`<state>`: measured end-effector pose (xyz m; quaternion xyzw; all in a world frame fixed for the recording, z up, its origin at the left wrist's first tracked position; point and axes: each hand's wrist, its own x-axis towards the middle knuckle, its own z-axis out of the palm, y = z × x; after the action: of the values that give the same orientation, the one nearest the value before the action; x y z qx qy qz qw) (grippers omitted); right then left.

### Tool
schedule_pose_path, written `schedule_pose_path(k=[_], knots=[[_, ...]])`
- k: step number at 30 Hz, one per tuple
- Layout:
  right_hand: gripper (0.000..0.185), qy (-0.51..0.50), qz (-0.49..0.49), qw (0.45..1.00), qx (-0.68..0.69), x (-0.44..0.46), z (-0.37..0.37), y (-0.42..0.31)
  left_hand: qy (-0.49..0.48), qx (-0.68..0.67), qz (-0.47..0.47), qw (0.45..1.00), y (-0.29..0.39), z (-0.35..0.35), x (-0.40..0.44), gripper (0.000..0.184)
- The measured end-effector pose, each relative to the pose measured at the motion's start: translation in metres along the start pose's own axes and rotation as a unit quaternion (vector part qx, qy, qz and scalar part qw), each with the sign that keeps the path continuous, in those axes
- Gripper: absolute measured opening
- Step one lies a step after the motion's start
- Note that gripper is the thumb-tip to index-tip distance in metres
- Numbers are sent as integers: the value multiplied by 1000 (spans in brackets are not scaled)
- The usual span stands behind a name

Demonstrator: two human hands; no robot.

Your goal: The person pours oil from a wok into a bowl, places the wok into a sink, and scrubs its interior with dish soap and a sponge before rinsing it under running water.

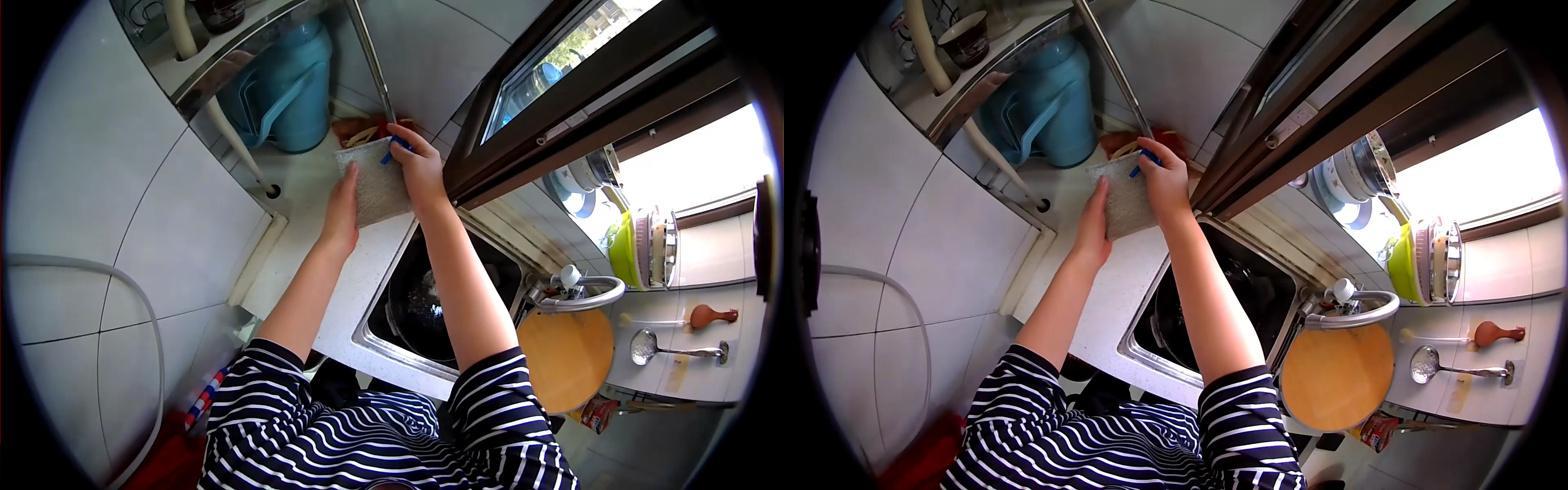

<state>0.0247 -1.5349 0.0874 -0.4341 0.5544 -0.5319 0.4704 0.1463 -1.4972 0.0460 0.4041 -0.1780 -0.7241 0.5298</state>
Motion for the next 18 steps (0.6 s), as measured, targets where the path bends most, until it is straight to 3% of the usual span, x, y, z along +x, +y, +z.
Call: schedule_pose_path(k=[6, 8, 11, 13, 14, 17, 18], knots=[[31, 11, -20, 1000, -16, 2, 1, 9, -28, -16, 1, 999, -8, -9, 9, 57], [35, -5, -8, 1000, -5, 0, -1, 6, 2, 10, 18, 1000, -11, -11, 7, 56], [46, -14, -100, 988, -118, -10, -3, 15, 8, 27, 51, 998, -14, -12, -15, 54], [55, 54, -193, 949, -241, -54, 4, 15, 7, 42, 51, 998, -24, -20, -38, 54], [57, 21, -200, 948, -248, -82, 1, 10, 11, 53, 38, 998, -32, -26, -51, 54], [68, 36, -127, 962, -240, -161, -24, 34, 10, 112, -13, 994, -61, -38, -82, 50], [73, 67, -83, 980, -166, -178, -37, 57, -12, 138, -31, 990, -71, -37, -90, 47]])
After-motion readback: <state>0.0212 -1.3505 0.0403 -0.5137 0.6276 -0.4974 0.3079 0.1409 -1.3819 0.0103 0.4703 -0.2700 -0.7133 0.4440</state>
